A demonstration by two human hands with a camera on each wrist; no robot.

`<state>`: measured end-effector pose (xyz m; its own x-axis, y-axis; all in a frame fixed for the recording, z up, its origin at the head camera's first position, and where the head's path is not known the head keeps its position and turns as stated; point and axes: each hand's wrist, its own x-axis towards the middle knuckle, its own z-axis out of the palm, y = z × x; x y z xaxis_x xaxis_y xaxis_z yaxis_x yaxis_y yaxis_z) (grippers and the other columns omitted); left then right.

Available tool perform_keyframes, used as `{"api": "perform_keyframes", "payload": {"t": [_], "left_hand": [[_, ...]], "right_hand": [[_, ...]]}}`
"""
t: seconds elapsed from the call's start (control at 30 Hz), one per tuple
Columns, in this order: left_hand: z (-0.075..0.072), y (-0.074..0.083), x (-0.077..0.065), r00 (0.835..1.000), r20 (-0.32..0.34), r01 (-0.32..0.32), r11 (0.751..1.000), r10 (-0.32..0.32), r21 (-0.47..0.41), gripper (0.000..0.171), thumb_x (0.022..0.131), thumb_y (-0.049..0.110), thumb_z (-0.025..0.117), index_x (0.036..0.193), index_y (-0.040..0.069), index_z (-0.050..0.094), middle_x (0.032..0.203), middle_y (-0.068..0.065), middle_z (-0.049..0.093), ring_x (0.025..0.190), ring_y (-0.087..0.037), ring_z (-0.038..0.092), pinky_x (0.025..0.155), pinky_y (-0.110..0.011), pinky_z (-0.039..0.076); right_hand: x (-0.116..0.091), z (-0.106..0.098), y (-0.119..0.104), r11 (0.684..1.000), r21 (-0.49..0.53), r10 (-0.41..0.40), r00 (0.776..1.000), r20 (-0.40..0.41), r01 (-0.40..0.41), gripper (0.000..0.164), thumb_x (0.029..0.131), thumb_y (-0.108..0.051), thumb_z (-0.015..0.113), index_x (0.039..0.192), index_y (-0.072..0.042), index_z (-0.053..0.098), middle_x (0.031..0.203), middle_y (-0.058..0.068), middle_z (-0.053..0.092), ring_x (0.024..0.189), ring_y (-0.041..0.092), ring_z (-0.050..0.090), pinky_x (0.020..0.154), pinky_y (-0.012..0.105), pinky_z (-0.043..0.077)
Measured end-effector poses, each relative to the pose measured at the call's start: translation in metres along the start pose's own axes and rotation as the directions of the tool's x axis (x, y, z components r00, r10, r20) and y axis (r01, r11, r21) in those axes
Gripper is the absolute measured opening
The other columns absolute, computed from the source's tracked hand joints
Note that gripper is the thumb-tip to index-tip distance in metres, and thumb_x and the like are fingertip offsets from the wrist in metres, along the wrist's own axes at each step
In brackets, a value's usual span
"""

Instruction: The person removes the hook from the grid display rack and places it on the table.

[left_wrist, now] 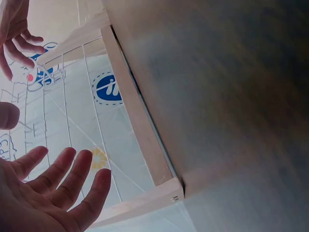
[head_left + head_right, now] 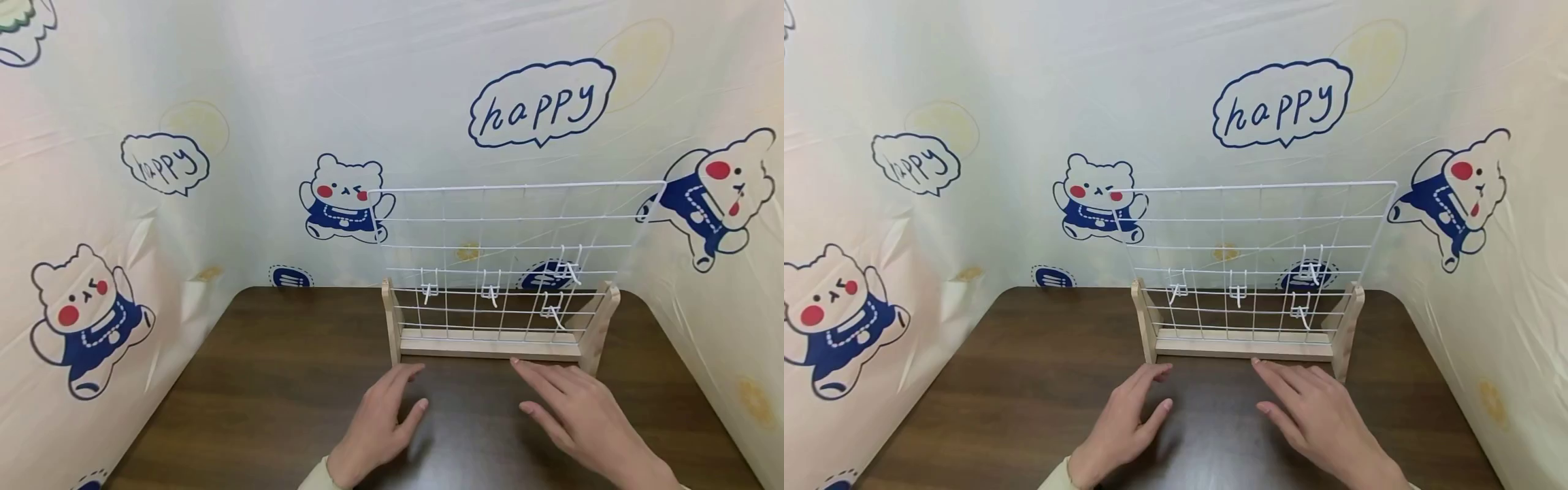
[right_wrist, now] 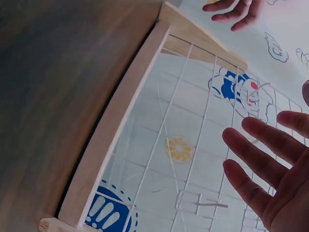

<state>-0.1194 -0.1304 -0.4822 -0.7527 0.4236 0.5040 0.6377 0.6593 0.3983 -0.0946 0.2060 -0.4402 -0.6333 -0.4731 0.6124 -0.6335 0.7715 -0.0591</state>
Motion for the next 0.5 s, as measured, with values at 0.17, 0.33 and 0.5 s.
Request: {"api": "perform_keyframes", "payload": {"t": [0.17,0.33,0.5], "left_hand": [[-0.002,-0.003,0.003,0.999,-0.017,0.035,0.999,-0.036,-0.024,0.050,0.095,0.022,0.073,0.142,0.018,0.056,0.129,0.006,0.067,0.109,-0.017,0.070,0.089,-0.035,0.059],[-0.003,-0.005,0.004,0.996,-0.062,0.062,0.998,-0.064,-0.029,0.049,0.093,0.020,0.073,0.140,0.017,0.057,0.125,0.006,0.068,0.107,-0.013,0.070,0.087,-0.034,0.059],[-0.005,-0.008,0.006,0.991,-0.100,0.088,0.995,-0.092,-0.045,0.050,0.092,0.018,0.074,0.139,0.016,0.057,0.121,0.005,0.068,0.105,-0.012,0.070,0.083,-0.032,0.059]], "right_hand": [[0.005,-0.004,0.003,1.000,-0.001,0.009,0.997,-0.072,-0.009,0.048,0.106,-0.047,0.054,0.144,-0.021,0.063,0.108,-0.004,0.080,0.085,0.014,0.073,0.074,0.035,0.057],[0.011,-0.007,0.004,1.000,0.009,0.015,0.991,-0.133,-0.014,0.047,0.108,-0.048,0.048,0.140,-0.019,0.067,0.104,-0.002,0.081,0.079,0.017,0.074,0.066,0.037,0.058],[0.014,-0.008,0.005,1.000,0.007,0.011,0.987,-0.160,-0.010,0.053,0.110,-0.051,0.040,0.137,-0.016,0.070,0.103,0.001,0.082,0.080,0.021,0.077,0.066,0.040,0.059]]}}
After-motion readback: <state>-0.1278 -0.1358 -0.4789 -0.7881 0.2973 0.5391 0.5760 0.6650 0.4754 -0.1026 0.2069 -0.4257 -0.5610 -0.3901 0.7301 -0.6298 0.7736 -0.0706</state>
